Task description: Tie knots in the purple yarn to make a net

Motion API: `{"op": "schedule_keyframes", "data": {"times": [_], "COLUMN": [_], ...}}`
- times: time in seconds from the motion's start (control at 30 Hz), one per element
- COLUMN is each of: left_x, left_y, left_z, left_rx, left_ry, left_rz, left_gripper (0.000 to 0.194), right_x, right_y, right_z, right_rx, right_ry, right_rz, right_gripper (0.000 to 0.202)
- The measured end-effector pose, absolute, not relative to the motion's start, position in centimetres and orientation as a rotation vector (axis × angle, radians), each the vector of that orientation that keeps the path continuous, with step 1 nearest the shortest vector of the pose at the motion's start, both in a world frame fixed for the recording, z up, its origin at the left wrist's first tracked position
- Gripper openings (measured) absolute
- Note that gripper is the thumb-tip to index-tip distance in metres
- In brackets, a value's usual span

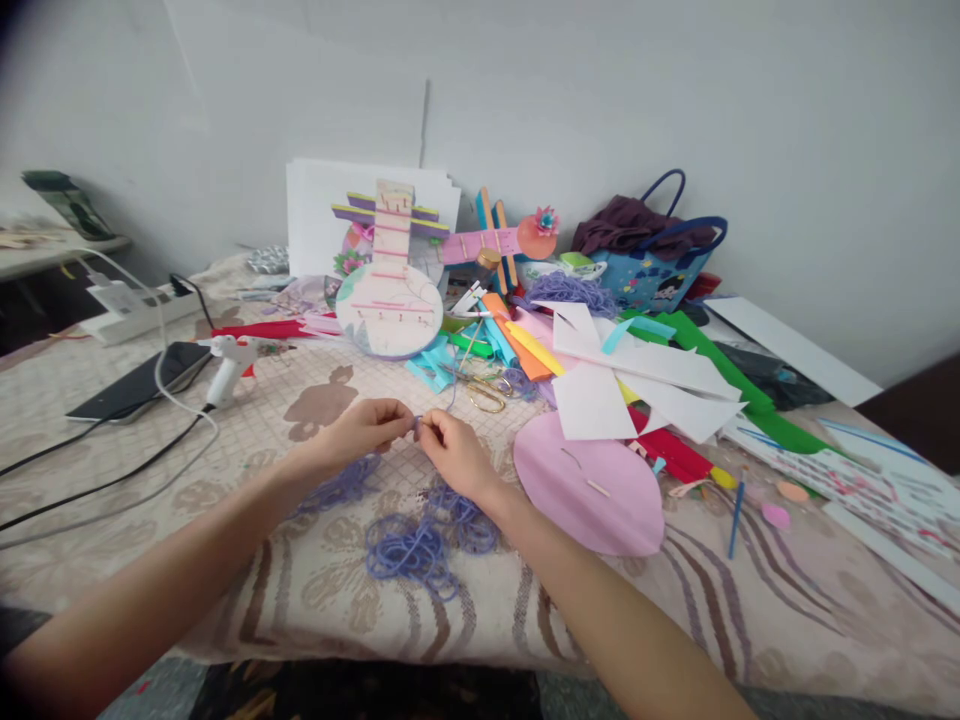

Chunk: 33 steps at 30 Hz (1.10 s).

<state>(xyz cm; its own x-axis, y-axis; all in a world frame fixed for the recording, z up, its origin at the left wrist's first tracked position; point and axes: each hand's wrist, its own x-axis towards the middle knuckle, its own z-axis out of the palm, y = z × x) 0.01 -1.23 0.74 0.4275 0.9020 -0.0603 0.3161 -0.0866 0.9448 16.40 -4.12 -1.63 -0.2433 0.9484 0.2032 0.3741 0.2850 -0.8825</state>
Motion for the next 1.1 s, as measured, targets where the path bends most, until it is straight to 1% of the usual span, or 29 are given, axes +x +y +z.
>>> {"op": "schedule_keyframes", "data": {"times": [0.27,0.83,1.1], "left_x": [-0.6,-0.7,-0.6], "left_y": [-0.8,-0.8,-0.6], "left_z": [0.5,0.6,0.1], "left_rx": [1.623,1.587,1.579], "left_ry": [1.057,1.051,1.093], "left_rz": [0.655,0.602,0.618], "left_gripper": [0.025,0.023,0.021], "right_x": [16.6,17.3,17.5], "right_y": [-4.0,-3.9,-3.9], "right_z": [-1.7,-0.9,-0.6], "right_rx": [-1.247,-1.224,-1.198], "right_ry": [-1.850,-2.073,-2.162], "right_rz": [0.845,0.749,0.626], "right_gripper": [0.015,0.012,0.009]}}
